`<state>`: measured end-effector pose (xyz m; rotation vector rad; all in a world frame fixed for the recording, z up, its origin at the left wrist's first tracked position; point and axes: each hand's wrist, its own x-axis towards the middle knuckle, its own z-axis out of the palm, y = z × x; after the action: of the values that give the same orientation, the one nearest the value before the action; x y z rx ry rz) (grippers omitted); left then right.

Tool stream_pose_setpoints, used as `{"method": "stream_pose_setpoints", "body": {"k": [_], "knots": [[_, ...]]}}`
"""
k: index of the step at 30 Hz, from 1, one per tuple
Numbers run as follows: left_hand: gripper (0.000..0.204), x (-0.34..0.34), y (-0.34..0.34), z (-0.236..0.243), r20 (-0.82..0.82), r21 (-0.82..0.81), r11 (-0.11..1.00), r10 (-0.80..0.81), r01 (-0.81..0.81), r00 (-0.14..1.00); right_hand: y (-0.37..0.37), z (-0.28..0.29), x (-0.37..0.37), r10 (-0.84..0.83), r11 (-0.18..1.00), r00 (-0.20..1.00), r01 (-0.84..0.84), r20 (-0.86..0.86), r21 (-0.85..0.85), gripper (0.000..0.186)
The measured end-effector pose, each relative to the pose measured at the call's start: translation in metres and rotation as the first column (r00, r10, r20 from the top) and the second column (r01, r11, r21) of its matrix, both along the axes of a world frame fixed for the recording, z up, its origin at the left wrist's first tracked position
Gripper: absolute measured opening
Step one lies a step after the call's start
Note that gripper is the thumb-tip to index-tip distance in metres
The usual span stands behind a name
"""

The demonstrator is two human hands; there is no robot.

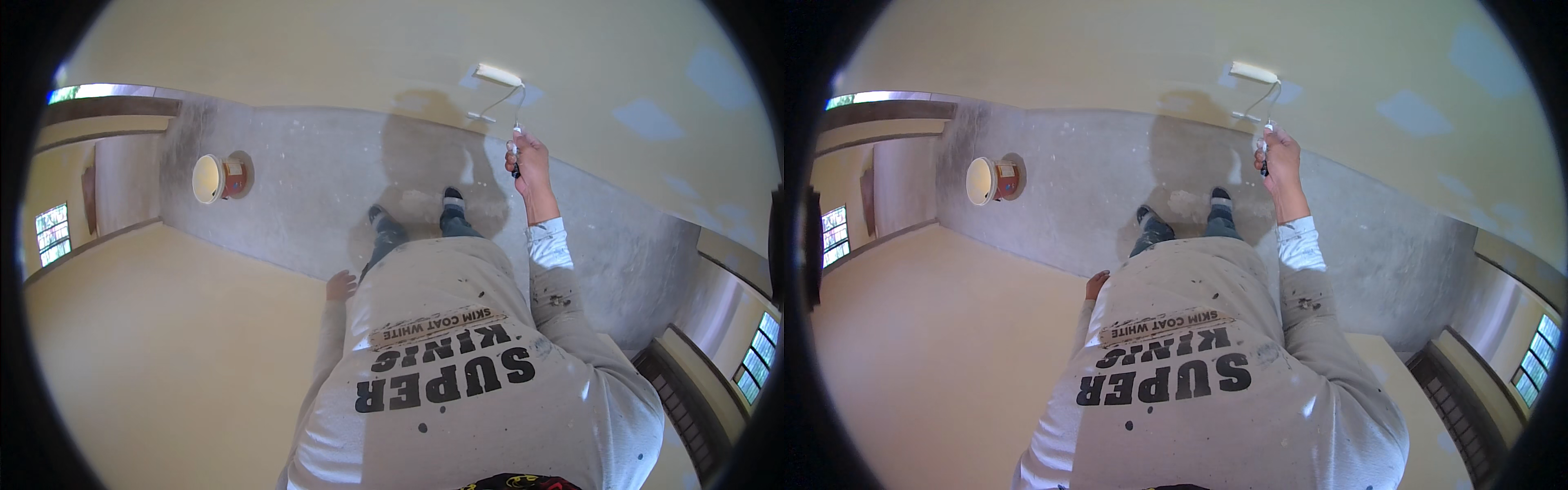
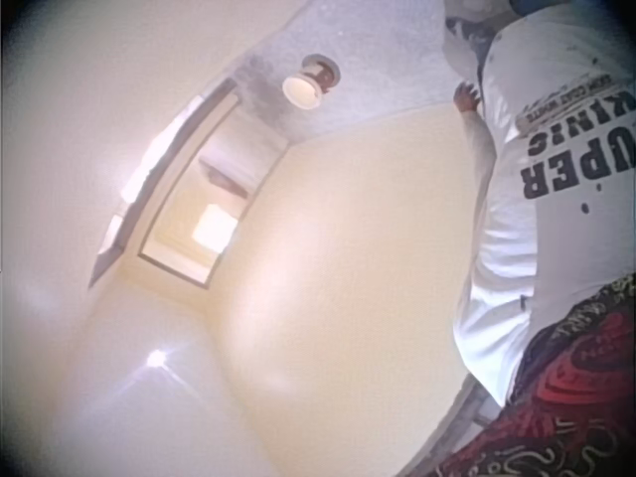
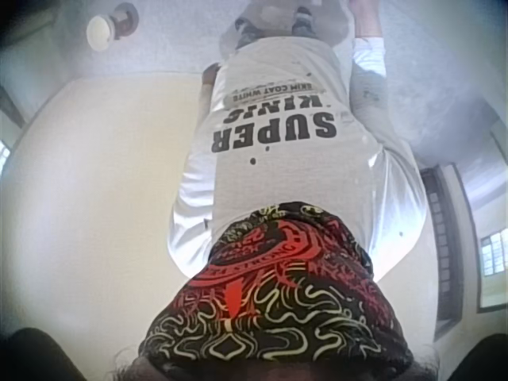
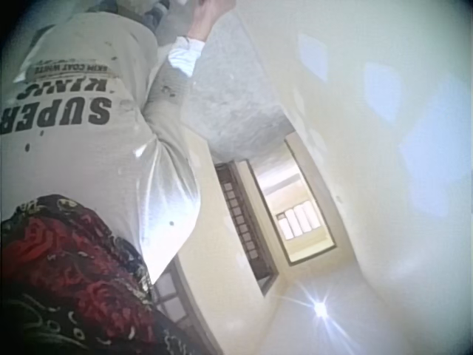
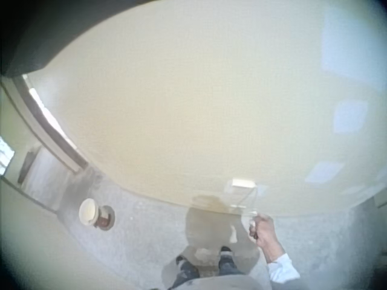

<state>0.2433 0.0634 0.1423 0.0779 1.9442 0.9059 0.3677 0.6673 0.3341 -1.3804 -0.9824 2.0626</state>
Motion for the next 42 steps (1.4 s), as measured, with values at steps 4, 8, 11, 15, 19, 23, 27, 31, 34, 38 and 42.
{"method": "stream_pose_setpoints", "body": {"k": [4,8,11,15,19,23,27,31,34,38,42], "knots": [[0.041,0.014,-0.027,0.0,-0.178,-0.021,0.953,-0.3,0.301,0.937,0.004,-0.028,-0.006,0.019,0.999,1.0,-0.019,-0.007,-0.034,0.017],[0.03,0.032,0.009,0.023,-0.226,-0.299,0.897,-0.399,0.326,0.889,0.031,-0.124,-0.015,-0.012,0.998,0.997,0.016,0.072,-0.06,0.011],[0.019,0.048,-0.019,-0.001,-0.297,-0.233,0.932,-0.341,0.279,0.892,0.033,-0.143,-0.02,0.023,0.998,0.998,-0.019,0.061,-0.063,0.01],[0.019,0.067,-0.065,-0.062,-0.251,-0.078,0.995,-0.086,0.069,0.964,0.015,-0.072,-0.012,0.012,0.999,1.0,-0.011,0.02,-0.04,0.01],[0.026,0.072,-0.073,-0.085,-0.513,-0.403,0.803,-0.596,0.439,0.617,-0.013,0.012,-0.006,-0.038,0.999,0.999,0.039,-0.031,0.004,0.013],[0.03,0.069,-0.046,-0.085,-0.257,-0.325,0.892,-0.404,0.315,0.878,-0.001,-0.025,-0.011,0.004,1.0,1.0,-0.004,-0.014,0.0,0.011],[0.03,0.064,-0.031,-0.044,-0.299,-0.199,0.945,-0.31,0.259,0.902,0.022,-0.103,-0.017,0.034,0.999,0.998,-0.032,0.046,-0.044,0.011],[0.03,0.054,0.008,0.016,0.023,-0.114,0.979,0.171,-0.168,0.985,0.037,-0.118,-0.018,0.05,0.999,0.995,-0.048,0.084,-0.021,0.011],[0.032,0.057,0.009,0.04,-0.02,-0.151,0.989,0.008,-0.011,1.0,0.014,-0.054,-0.012,-0.003,1.0,0.999,0.004,0.037,-0.019,0.012],[0.033,0.061,-0.047,-0.017,-0.252,-0.307,0.925,-0.305,0.223,0.918,-0.01,0.007,-0.01,-0.024,1.0,0.999,0.024,-0.048,-0.018,0.012],[0.033,0.066,-0.054,-0.044,-0.289,-0.286,0.926,-0.33,0.248,0.898,-0.005,-0.007,-0.013,-0.022,0.999,0.999,0.021,-0.03,-0.027,0.012]]}}
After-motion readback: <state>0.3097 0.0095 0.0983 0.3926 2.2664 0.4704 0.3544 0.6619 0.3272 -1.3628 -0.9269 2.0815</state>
